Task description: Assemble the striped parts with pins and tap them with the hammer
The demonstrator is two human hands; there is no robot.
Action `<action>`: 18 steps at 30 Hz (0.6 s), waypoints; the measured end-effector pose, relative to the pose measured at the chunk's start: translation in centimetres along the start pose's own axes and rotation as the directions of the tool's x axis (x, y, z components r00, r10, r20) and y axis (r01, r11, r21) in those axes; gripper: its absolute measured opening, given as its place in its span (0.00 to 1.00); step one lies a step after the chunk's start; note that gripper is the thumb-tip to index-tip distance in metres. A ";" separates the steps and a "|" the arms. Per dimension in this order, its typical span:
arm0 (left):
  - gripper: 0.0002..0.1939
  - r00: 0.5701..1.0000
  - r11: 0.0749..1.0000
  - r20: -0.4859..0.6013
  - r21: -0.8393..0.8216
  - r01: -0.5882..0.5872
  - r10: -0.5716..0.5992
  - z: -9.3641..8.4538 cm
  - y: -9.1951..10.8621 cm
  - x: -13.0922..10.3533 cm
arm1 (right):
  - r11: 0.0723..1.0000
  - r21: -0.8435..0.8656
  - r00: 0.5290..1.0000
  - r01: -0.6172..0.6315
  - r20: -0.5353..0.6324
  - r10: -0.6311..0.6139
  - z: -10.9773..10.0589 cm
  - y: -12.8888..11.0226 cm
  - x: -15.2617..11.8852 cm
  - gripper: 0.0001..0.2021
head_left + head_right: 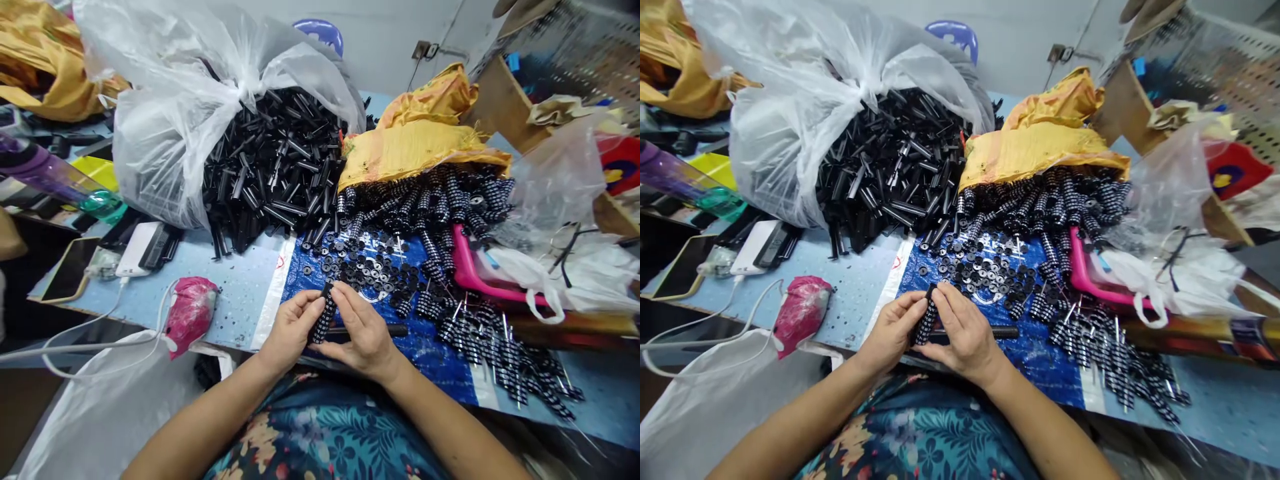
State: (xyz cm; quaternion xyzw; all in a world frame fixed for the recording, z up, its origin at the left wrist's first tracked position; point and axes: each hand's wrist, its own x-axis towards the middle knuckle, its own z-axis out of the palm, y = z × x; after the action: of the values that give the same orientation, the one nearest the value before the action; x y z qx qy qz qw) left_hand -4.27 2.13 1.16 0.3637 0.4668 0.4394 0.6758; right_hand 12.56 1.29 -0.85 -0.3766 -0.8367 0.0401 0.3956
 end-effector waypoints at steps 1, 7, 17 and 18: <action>0.21 1.000 1.000 0.000 -0.005 0.018 -0.018 -0.1 0.0 0.0 | 1.000 0.002 1.000 -0.009 0.009 0.009 0.1 -0.1 -0.1 0.48; 0.26 0.989 0.989 0.051 -0.042 0.139 -0.137 -0.8 -0.6 0.3 | 0.998 0.031 0.997 -0.061 0.043 0.059 0.5 0.0 -1.0 0.52; 0.08 0.969 0.327 0.208 0.914 -0.241 0.133 -8.6 1.5 2.9 | 0.971 -0.223 0.962 -0.088 0.234 0.141 -1.8 1.8 -5.1 0.07; 0.09 0.973 0.317 0.218 0.920 -0.229 0.071 -8.8 1.8 3.2 | 0.976 -0.195 0.974 -0.101 0.182 0.137 -1.8 1.7 -4.8 0.07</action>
State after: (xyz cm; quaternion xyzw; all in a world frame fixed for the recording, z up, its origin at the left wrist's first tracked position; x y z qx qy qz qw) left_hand -12.56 6.50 -0.89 0.7575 0.5509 0.1239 0.3276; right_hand 16.76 -1.04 -3.31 -0.4555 -0.8473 0.0228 0.2722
